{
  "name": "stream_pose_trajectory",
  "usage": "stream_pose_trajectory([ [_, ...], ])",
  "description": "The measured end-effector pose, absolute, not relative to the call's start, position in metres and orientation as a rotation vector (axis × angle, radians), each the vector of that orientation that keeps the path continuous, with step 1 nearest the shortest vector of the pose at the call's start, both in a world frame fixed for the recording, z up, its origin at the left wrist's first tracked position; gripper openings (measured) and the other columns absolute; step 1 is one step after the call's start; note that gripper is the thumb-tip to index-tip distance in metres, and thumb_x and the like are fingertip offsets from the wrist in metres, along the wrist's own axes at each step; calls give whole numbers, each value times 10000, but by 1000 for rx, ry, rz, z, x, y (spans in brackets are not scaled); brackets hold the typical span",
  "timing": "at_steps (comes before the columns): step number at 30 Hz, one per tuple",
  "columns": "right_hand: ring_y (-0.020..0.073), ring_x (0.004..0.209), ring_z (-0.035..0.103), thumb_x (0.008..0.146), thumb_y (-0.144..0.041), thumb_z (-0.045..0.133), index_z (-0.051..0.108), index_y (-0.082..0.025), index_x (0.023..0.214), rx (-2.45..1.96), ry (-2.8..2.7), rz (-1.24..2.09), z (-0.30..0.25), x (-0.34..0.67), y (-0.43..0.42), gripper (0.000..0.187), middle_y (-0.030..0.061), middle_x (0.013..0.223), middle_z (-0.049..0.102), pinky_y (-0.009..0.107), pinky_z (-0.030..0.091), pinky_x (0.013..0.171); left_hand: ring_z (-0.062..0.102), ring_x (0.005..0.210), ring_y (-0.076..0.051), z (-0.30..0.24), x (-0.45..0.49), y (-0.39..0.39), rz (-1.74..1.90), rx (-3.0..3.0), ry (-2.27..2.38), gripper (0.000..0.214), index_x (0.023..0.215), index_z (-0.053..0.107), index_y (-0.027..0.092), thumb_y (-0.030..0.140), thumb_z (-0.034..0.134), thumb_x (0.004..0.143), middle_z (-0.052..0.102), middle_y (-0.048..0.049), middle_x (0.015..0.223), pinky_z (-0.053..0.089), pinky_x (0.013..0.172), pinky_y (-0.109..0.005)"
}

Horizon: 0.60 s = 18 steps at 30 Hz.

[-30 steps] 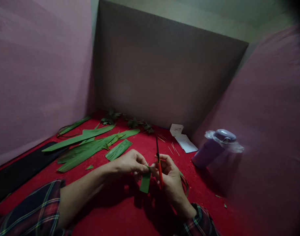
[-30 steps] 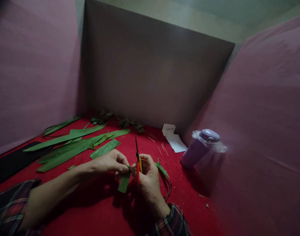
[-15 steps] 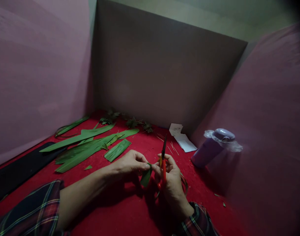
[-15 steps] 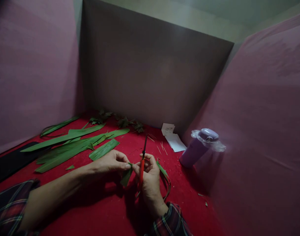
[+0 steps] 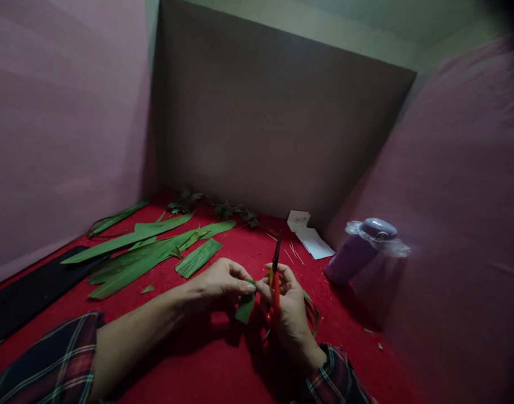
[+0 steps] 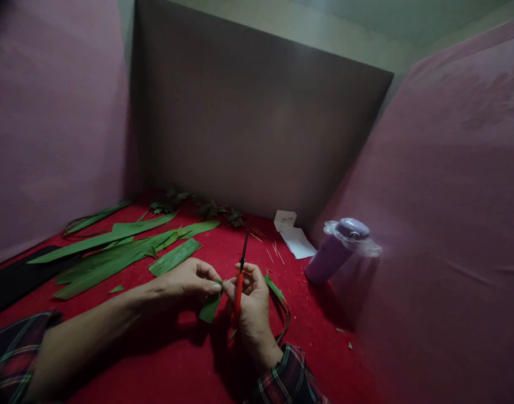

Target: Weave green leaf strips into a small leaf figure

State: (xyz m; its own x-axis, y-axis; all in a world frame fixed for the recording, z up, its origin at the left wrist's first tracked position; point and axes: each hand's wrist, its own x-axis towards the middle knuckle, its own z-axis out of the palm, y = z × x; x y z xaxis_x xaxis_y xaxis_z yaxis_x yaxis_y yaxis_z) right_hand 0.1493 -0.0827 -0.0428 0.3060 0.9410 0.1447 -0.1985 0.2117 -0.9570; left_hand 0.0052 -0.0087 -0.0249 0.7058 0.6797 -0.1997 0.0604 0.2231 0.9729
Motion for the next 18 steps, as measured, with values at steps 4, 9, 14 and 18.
stream_pose_trajectory([
  [4, 100, 582, 523, 696, -223, 696, 473, -223, 946, -1049, -1019, 848, -44, 144, -83, 334, -54, 680, 553, 202, 413, 527, 517, 486, -95, -20, 1, -5, 515, 1344, 746, 263, 640, 657, 108, 323, 769, 540, 592, -9, 539, 410, 517, -226],
  [9, 97, 571, 516, 756, -131, 590, 505, -215, 945, -1267, -1334, 572, -41, 137, -92, 223, -63, 657, 489, 205, 420, 556, 551, 521, -115, -14, -6, 8, 633, 1354, 799, 258, 638, 652, 118, 345, 752, 566, 617, -26, 563, 440, 581, -254],
  [14, 110, 596, 566, 780, -119, 517, 466, -217, 959, -1255, -1369, 672, -38, 134, -98, 211, -65, 660, 471, 214, 461, 587, 512, 480, -89, -14, -10, 19, 721, 1334, 842, 269, 593, 618, 121, 339, 767, 543, 582, 7, 516, 425, 551, -229],
  [18, 99, 580, 499, 762, -130, 541, 451, -217, 945, -1269, -1373, 735, -32, 134, -100, 222, -67, 666, 455, 200, 425, 557, 545, 518, -104, -14, -10, 23, 751, 1313, 877, 296, 633, 631, 113, 346, 780, 526, 615, -10, 566, 447, 572, -237],
])
